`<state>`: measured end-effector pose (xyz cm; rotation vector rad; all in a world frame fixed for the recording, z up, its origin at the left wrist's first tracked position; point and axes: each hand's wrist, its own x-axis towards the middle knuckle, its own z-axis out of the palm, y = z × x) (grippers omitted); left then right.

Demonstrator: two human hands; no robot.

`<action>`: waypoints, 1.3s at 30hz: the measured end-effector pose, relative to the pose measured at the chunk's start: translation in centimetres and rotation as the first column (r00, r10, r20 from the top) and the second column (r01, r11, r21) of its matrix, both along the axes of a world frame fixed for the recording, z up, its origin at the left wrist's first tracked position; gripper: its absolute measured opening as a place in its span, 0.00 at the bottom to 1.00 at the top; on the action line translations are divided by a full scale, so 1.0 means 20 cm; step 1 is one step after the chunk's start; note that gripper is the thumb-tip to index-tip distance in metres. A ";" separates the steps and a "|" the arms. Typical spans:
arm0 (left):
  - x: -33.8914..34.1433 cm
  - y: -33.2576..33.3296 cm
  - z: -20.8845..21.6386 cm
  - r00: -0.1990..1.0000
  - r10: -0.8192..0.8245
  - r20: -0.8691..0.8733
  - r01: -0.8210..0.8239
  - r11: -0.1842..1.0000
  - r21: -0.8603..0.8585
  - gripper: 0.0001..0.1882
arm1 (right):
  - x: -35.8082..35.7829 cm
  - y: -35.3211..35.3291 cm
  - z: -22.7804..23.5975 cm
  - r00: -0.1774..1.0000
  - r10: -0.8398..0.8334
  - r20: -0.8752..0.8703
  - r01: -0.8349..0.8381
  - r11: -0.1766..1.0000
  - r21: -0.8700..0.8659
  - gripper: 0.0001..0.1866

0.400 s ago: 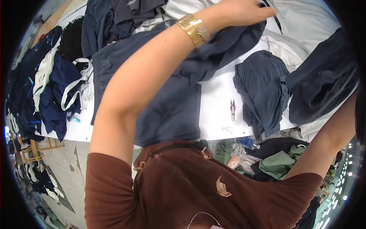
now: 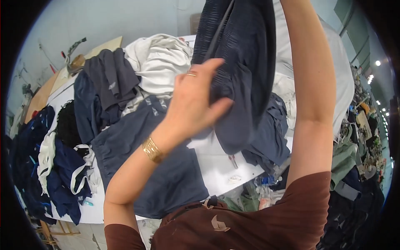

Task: Inspecting pairs of shorts and trimming excess threads using nippers in a textile workshop.

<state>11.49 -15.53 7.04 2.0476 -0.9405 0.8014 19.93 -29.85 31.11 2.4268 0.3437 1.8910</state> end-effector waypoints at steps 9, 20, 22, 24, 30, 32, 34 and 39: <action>0.16 0.63 0.21 0.922 0.316 0.223 -0.337 0.939 0.062 0.31 | 0.19 -0.18 -0.05 0.924 0.064 -0.377 0.046 0.960 0.276 0.14; 0.12 0.57 0.39 0.993 0.088 -0.072 -0.101 0.975 -0.198 0.08 | 0.16 0.30 -0.37 0.409 0.659 -0.632 -0.255 0.747 0.614 0.17; 0.20 0.42 0.32 0.985 -0.018 -0.169 -0.025 0.969 -0.247 0.06 | 0.08 0.40 -0.41 0.248 0.678 -0.692 -0.361 0.727 0.584 0.17; 0.29 0.37 0.23 0.905 -0.326 -0.273 0.117 0.808 -0.577 0.08 | -0.02 0.51 -0.47 0.229 0.695 -0.682 -0.548 0.671 0.500 0.14; 0.39 0.36 -0.17 0.427 -0.358 -0.830 -0.187 0.863 -0.469 0.17 | -0.17 0.49 -0.44 0.039 0.764 -0.643 -0.773 0.431 0.466 0.11; 0.54 0.44 -0.38 0.430 -0.215 -0.877 -0.022 0.968 -0.249 0.22 | -0.16 0.44 -0.41 0.112 0.711 -0.694 -0.646 0.583 0.493 0.11; 0.65 0.57 -0.44 0.553 -0.057 -0.832 0.217 0.973 0.078 0.23 | -0.06 0.36 -0.42 0.340 0.616 -0.710 -0.675 0.686 0.272 0.12; 0.39 0.50 0.06 0.383 0.098 -0.919 0.170 0.970 0.174 0.26 | 0.09 0.11 -0.48 0.451 0.581 -0.678 -0.428 0.807 0.407 0.13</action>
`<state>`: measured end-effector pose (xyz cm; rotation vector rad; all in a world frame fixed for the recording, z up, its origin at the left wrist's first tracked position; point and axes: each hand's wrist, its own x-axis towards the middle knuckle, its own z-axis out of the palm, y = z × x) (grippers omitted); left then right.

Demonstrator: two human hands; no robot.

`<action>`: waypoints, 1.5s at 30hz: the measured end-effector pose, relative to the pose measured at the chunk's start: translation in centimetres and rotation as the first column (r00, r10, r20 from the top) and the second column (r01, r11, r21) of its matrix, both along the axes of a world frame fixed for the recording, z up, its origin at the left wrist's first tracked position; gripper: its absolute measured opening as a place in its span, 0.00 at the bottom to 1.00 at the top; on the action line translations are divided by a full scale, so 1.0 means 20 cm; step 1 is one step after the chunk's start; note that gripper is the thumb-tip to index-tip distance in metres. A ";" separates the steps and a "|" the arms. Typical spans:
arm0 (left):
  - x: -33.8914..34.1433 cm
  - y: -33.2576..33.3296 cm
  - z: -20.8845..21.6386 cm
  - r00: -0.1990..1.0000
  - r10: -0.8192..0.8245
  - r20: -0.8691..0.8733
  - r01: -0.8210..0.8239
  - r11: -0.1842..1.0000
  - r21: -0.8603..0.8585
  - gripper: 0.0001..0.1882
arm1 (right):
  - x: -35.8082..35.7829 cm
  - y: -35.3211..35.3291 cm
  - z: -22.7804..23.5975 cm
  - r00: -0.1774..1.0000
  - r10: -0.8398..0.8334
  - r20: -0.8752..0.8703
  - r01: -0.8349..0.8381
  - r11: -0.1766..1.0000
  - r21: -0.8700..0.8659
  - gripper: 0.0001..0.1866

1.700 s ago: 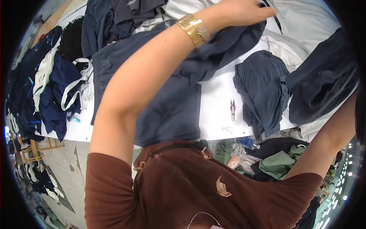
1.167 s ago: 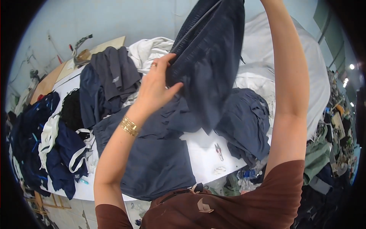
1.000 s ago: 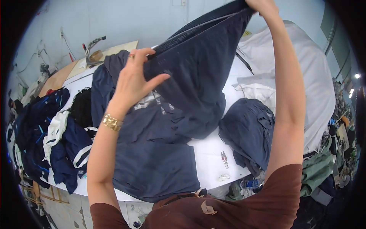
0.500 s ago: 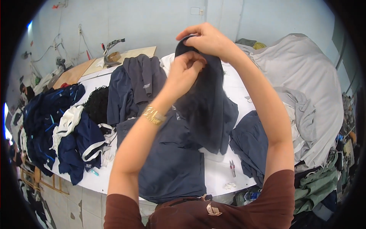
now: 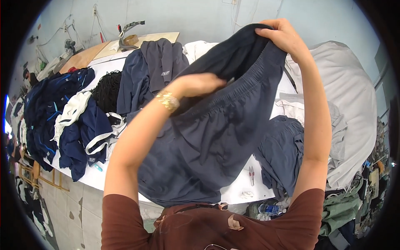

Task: Inspecting pairs of shorts and trimming excess threads using nippers in a textile workshop.

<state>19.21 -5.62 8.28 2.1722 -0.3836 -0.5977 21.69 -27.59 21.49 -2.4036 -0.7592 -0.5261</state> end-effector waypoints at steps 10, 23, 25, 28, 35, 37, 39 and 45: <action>-0.63 0.01 -0.08 0.540 -0.151 0.828 0.092 0.988 0.120 0.12 | 0.23 -0.32 -0.04 0.796 -0.440 0.416 0.416 0.896 0.153 0.20; -1.05 0.11 -0.41 0.623 0.611 0.489 -0.238 0.743 -0.626 0.11 | 0.67 0.32 -0.42 0.928 -0.297 0.227 0.326 0.940 -0.102 0.18; -1.18 0.27 -0.58 0.515 0.734 0.443 -0.465 0.673 -0.576 0.12 | 0.40 0.88 -0.69 0.972 -0.189 0.143 0.211 0.964 -0.163 0.18; -1.29 0.46 -0.80 0.409 0.850 0.333 -0.695 0.527 -0.489 0.14 | 0.29 1.29 -1.05 0.998 0.033 0.048 -0.025 0.987 -0.161 0.15; -1.39 0.75 -1.41 -0.033 0.912 0.409 -0.939 0.112 -0.326 0.13 | 0.08 1.85 -1.78 0.704 0.516 -0.488 -0.567 0.822 0.052 0.31; -1.44 0.77 -1.45 -0.033 0.920 0.391 -0.950 0.093 -0.298 0.14 | -0.03 1.82 -1.74 0.615 0.556 -0.559 -0.599 0.791 0.128 0.30; -1.47 0.76 -1.46 -0.065 0.919 0.388 -0.943 0.070 -0.325 0.15 | 0.02 1.71 -1.78 0.612 0.638 -0.467 -0.616 0.755 0.225 0.28; -1.51 0.68 -1.39 -0.067 0.955 0.290 -0.949 0.028 -0.313 0.22 | 0.72 0.67 -2.09 0.989 0.057 -0.139 -0.065 0.997 -0.052 0.27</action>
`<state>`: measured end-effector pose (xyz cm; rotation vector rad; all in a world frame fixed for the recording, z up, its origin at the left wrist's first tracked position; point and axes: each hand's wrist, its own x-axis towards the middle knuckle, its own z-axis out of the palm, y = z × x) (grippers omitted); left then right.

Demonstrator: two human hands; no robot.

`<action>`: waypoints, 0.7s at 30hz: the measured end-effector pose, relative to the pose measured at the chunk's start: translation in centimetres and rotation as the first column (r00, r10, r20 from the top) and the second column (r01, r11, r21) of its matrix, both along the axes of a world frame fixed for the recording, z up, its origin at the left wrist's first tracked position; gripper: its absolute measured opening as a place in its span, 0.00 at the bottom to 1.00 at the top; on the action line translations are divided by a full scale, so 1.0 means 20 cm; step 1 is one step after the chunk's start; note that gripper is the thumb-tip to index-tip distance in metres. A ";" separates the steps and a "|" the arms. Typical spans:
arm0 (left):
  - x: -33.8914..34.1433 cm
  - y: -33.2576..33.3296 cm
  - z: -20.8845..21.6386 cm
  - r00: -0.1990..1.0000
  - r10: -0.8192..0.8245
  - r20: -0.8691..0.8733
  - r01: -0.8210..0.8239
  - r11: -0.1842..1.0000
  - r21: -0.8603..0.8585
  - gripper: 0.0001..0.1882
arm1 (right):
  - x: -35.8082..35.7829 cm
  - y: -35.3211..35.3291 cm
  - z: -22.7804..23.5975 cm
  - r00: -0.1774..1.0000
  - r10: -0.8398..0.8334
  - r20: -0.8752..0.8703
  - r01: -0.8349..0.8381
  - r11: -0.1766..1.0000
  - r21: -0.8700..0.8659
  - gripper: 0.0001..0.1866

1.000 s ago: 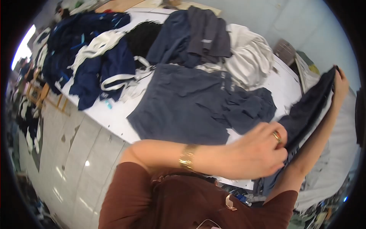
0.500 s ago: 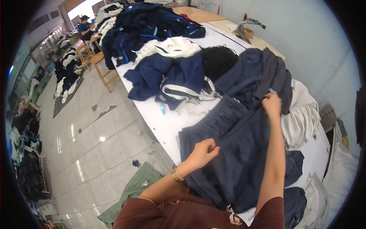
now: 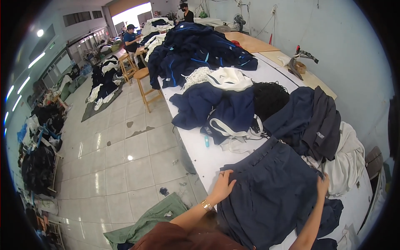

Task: Inspecting pairs of shorts and trimming excess threads using nippers in a textile workshop.

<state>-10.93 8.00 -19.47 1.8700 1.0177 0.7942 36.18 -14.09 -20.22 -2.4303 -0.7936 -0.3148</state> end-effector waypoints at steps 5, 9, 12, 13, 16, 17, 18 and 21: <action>0.03 -0.01 0.03 0.997 -0.046 -0.059 0.059 0.971 0.231 0.25 | -0.30 -0.86 -0.07 0.511 -0.853 0.107 0.751 0.382 -0.538 0.41; 0.02 0.02 0.11 0.993 0.002 -0.119 0.042 0.928 0.369 0.24 | -0.46 -1.24 -0.31 0.713 -0.681 -0.164 0.606 0.717 -0.344 0.30; 0.08 0.03 0.18 0.986 -0.008 -0.168 0.073 0.921 0.382 0.25 | -0.37 -1.18 -0.27 0.561 -0.761 -0.326 0.808 0.589 0.017 0.26; 0.11 0.05 0.18 0.986 -0.022 -0.164 0.087 0.914 0.396 0.25 | -0.29 -1.20 -0.27 0.535 -0.743 -0.401 0.845 0.469 0.257 0.27; 0.30 0.00 0.28 0.988 -0.076 -0.137 0.120 0.930 0.348 0.24 | -0.13 -1.27 -0.01 0.802 -0.400 -0.444 0.584 0.369 0.723 0.20; 0.37 -0.03 0.32 0.983 -0.134 -0.125 0.168 0.931 0.325 0.24 | -0.11 -1.28 0.14 0.838 -0.328 -0.436 0.542 0.408 0.735 0.18; 0.45 -0.07 0.36 0.977 -0.184 -0.110 0.209 0.929 0.304 0.24 | -0.12 -1.29 0.30 0.886 -0.235 -0.399 0.463 0.423 0.779 0.18; 0.68 -0.22 0.46 0.918 -0.395 0.029 0.378 0.896 0.233 0.23 | -0.21 -1.27 0.77 0.937 0.024 -0.348 0.285 0.523 0.803 0.18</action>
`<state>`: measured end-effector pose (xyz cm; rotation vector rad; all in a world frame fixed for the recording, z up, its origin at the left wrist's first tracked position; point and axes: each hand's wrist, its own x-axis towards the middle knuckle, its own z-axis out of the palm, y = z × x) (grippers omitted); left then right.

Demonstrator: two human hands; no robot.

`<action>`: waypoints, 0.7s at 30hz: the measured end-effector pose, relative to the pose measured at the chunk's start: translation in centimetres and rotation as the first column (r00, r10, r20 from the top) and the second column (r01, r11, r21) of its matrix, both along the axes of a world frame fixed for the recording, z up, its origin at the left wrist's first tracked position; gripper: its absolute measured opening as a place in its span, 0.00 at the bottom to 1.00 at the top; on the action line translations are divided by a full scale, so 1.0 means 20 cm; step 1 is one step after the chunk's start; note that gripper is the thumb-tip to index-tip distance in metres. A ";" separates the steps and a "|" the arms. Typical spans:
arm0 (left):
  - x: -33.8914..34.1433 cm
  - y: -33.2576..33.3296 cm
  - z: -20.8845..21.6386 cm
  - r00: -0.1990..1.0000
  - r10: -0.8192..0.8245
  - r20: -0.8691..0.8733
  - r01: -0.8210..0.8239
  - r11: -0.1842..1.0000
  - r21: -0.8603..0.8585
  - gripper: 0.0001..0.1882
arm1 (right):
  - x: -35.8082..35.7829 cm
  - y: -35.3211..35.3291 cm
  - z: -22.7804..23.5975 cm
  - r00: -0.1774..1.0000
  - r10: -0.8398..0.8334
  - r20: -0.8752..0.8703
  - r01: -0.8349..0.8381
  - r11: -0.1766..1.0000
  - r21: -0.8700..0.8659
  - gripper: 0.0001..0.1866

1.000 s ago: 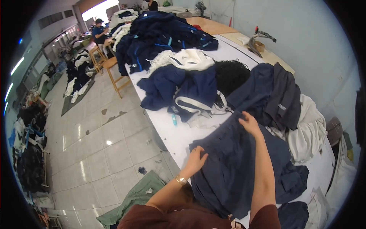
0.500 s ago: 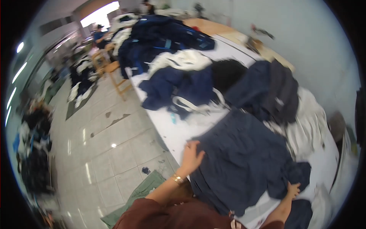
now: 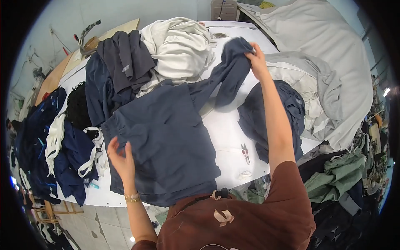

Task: Inspecting pairs of shorts and trimming excess threads using nippers in a textile workshop.

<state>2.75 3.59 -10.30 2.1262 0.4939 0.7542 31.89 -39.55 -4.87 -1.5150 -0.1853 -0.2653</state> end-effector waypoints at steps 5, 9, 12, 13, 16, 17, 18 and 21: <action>0.35 -0.26 0.23 0.870 -0.408 0.277 0.487 0.803 -0.344 0.21 | -0.16 0.19 0.45 0.842 0.502 0.197 -0.510 0.860 -0.010 0.11; 0.64 -0.50 0.38 0.816 -0.456 0.356 0.567 0.508 -0.648 0.22 | -0.28 0.34 0.60 0.690 0.690 0.219 -0.646 0.724 -0.242 0.10; 0.82 -0.53 0.45 0.823 -0.542 0.169 0.345 0.242 -0.907 0.24 | -0.34 0.51 0.71 0.586 0.788 0.190 -0.740 0.616 -0.271 0.10; 0.86 -0.54 0.46 0.683 -0.715 0.148 0.263 0.051 -0.963 0.26 | -0.36 0.52 0.73 0.573 0.799 0.182 -0.745 0.601 -0.291 0.10; 0.81 -0.63 0.44 0.526 -0.823 0.216 0.233 -0.105 -0.967 0.21 | -0.37 0.55 0.79 0.581 0.796 0.170 -0.700 0.595 -0.396 0.10; 0.81 -0.61 0.44 0.529 -0.821 0.214 0.235 -0.101 -0.967 0.21 | -0.37 0.55 0.81 0.567 0.807 0.163 -0.675 0.570 -0.468 0.10; 0.81 -0.60 0.42 0.545 -0.797 0.261 0.332 -0.080 -0.940 0.18 | -0.39 0.53 0.83 0.562 0.810 0.168 -0.677 0.568 -0.468 0.10; 0.71 -0.53 0.48 0.696 -0.512 0.504 0.611 0.052 -0.790 0.09 | -0.44 0.44 0.81 0.641 0.713 0.284 -0.473 0.658 -0.585 0.07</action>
